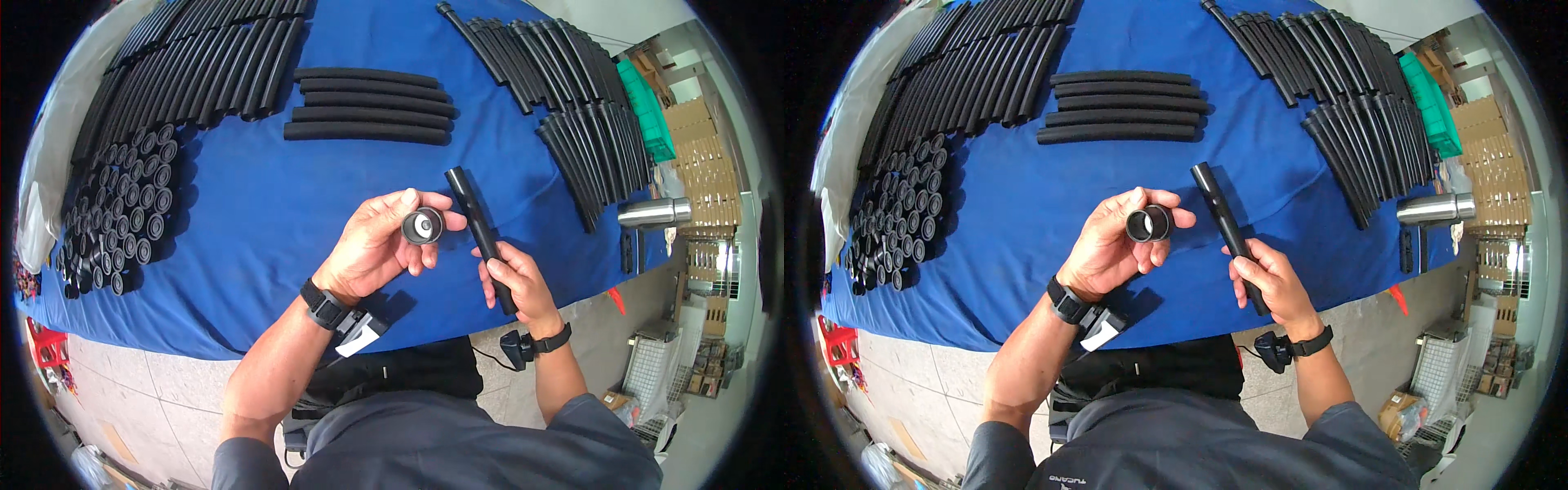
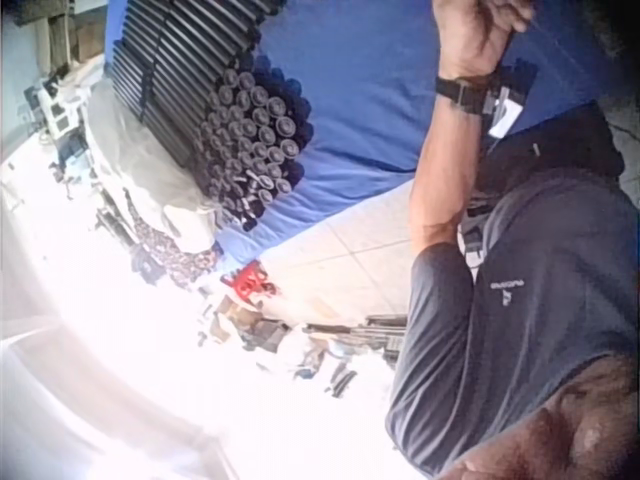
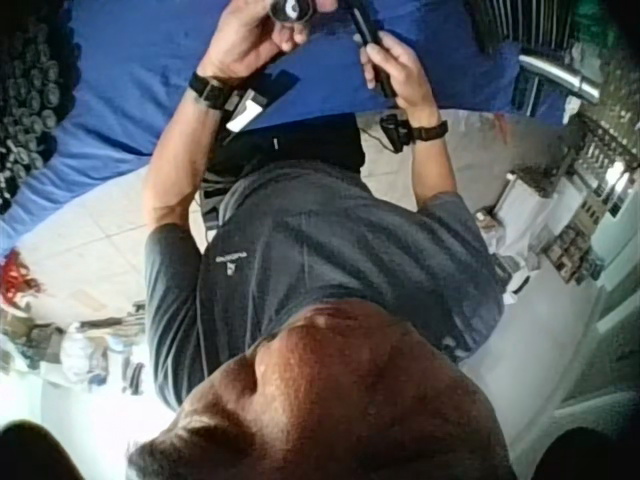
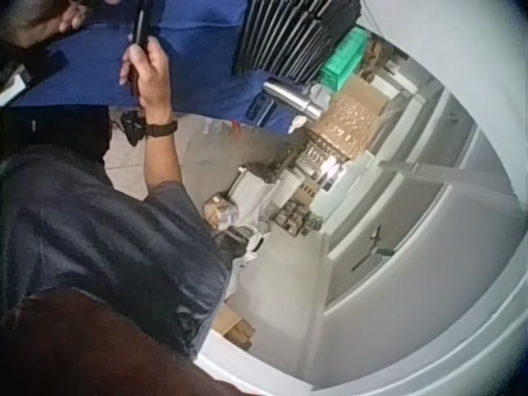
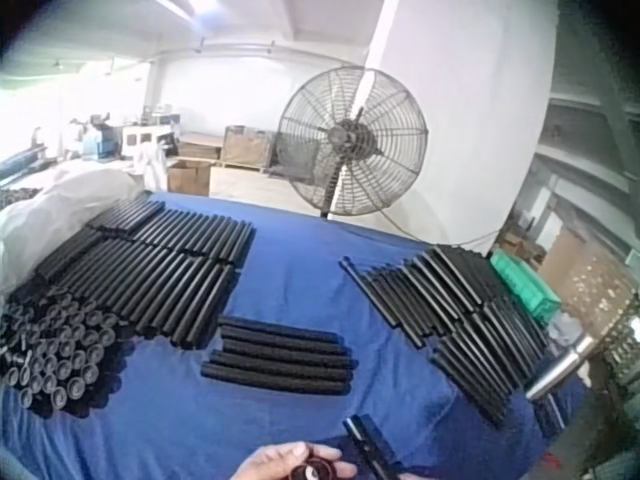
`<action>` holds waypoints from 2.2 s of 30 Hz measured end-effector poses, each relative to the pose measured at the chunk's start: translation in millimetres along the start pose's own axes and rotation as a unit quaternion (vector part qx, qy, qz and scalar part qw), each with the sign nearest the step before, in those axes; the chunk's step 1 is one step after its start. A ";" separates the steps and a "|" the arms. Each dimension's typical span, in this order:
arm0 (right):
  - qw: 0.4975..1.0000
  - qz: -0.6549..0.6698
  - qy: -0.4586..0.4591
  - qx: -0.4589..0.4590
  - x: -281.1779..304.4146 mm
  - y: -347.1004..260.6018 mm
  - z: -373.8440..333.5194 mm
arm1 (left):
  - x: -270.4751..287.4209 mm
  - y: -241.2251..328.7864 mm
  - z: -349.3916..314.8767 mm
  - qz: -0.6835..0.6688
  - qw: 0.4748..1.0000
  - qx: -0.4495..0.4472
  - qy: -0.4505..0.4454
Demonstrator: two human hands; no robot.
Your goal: The person repeatedly picks up a black cylindrical pipe and a smaller black cap from a blue-covered table, inserts the cap into the pipe's end, and places the assembled unit back on the table. The person handles the items one at a time, repeating the same insertion and placement sequence throughout the clip.
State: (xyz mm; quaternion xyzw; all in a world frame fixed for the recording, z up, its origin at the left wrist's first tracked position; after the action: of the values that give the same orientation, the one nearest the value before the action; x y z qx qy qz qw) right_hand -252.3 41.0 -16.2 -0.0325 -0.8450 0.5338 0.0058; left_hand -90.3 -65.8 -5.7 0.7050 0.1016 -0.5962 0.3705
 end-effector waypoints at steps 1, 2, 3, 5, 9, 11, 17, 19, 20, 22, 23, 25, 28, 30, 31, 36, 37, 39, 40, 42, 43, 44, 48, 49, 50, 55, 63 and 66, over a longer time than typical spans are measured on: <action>1.000 -0.001 0.000 0.000 -0.3 -0.2 0.0 | -0.6 0.0 -0.1 0.000 1.000 -0.002 -0.004; 1.000 -0.001 0.000 -0.001 -0.6 -0.2 0.0 | -0.8 0.0 0.0 0.000 1.000 -0.005 -0.008; 1.000 -0.001 -0.001 0.000 -0.6 -0.3 0.0 | -1.5 -0.1 0.2 -0.001 1.000 -0.007 -0.012; 1.000 0.000 -0.002 0.001 -0.6 -0.5 -0.1 | -1.0 -2.0 0.4 -0.010 1.000 -0.001 -0.003; 1.000 0.001 0.001 -0.001 0.0 0.7 0.1 | 1.0 -5.3 -0.8 -0.020 1.000 0.017 0.010; 1.000 -0.001 0.002 -0.001 0.0 0.8 0.3 | 1.1 -6.1 0.9 -0.014 1.000 0.015 -0.007; 0.999 0.035 0.017 0.019 -3.2 -3.7 -4.0 | 14.7 14.5 -0.7 0.008 0.998 -0.040 0.038; 0.997 0.067 -0.018 0.018 -27.4 -14.4 -13.9 | 26.8 40.1 -4.6 0.011 0.988 -0.118 0.102; 0.996 0.085 -0.035 0.017 -40.1 -19.6 -19.8 | 35.0 48.9 -6.1 -0.027 0.983 -0.132 0.123; 0.989 0.118 -0.091 -0.007 -65.5 -15.0 -30.1 | 41.4 62.4 -8.4 -0.039 0.970 -0.177 0.159; 0.984 0.129 -0.122 -0.022 -79.1 -9.3 -32.0 | 40.4 64.4 -8.3 -0.034 0.970 -0.183 0.156; 0.980 0.119 -0.157 -0.035 -103.8 -3.2 -31.4 | 40.5 64.6 -6.8 -0.030 0.969 -0.195 0.146; 0.975 0.138 -0.168 -0.052 -125.4 6.1 -24.4 | 41.8 59.6 -6.2 -0.054 0.973 -0.170 0.144; 0.972 0.153 -0.168 -0.060 -128.4 9.5 -21.7 | 40.4 57.3 -5.4 -0.060 0.976 -0.160 0.135; 0.971 0.159 -0.169 -0.065 -129.5 10.6 -20.4 | 39.7 56.7 -4.7 -0.055 0.979 -0.156 0.120; 0.967 0.173 -0.173 -0.077 -129.0 14.5 -19.9 | 38.2 53.9 -3.2 -0.071 0.979 -0.149 0.118; 0.967 0.171 -0.173 -0.079 -130.2 16.3 -19.9 | 37.5 54.5 -3.0 -0.077 0.980 -0.147 0.113; 0.970 0.159 -0.163 -0.089 -131.5 16.9 -20.7 | 37.8 54.9 -2.9 -0.097 0.979 -0.145 0.102; 0.971 0.154 -0.158 -0.093 -132.3 16.4 -21.3 | 38.4 55.1 -3.5 -0.101 0.979 -0.145 0.102; 0.974 0.132 -0.154 -0.102 -133.4 14.2 -20.3 | 38.9 56.1 -5.4 -0.109 0.978 -0.145 0.100; 0.975 0.121 -0.152 -0.106 -134.0 13.8 -20.3 | 40.4 58.1 -6.8 -0.094 0.978 -0.154 0.106; 0.978 0.108 -0.150 -0.099 -134.4 12.4 -20.8 | 41.7 60.0 -8.2 -0.079 0.977 -0.163 0.112; 0.986 0.050 -0.139 -0.077 -132.8 7.2 -18.3 | 49.8 62.8 -10.6 -0.030 0.968 -0.181 0.174; 0.987 0.035 -0.138 -0.071 -132.3 5.3 -18.2 | 49.3 63.6 -11.6 -0.021 0.966 -0.185 0.181; 0.988 0.028 -0.134 -0.068 -132.1 4.0 -18.4 | 49.1 64.2 -12.8 -0.013 0.964 -0.189 0.187; 0.992 -0.011 -0.114 -0.049 -130.1 1.7 -18.1 | 49.5 66.8 -17.4 0.032 0.955 -0.202 0.214; 0.984 -0.166 -0.056 0.027 -124.2 -14.2 -13.3 | 53.1 67.4 -18.5 0.026 0.953 -0.212 0.215; 0.962 -0.249 -0.025 0.110 -120.5 -33.3 -12.4 | 58.1 64.5 -17.2 0.002 0.958 -0.191 0.214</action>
State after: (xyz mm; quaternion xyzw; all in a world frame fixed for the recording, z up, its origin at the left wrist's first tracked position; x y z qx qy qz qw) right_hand -133.1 30.6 22.2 0.1932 -0.7621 0.6059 0.1212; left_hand -23.8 -117.6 -32.8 0.7323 0.2888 -0.4001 0.4693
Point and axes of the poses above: each hand's wrist, its own z-axis towards the middle knuckle, its own x-axis out of the back of the hand, y = z × x, the point moved 10 cm from there along z, towards the middle knuckle, and after that the axes turned 2 degrees about y, right-handed, at the moved point
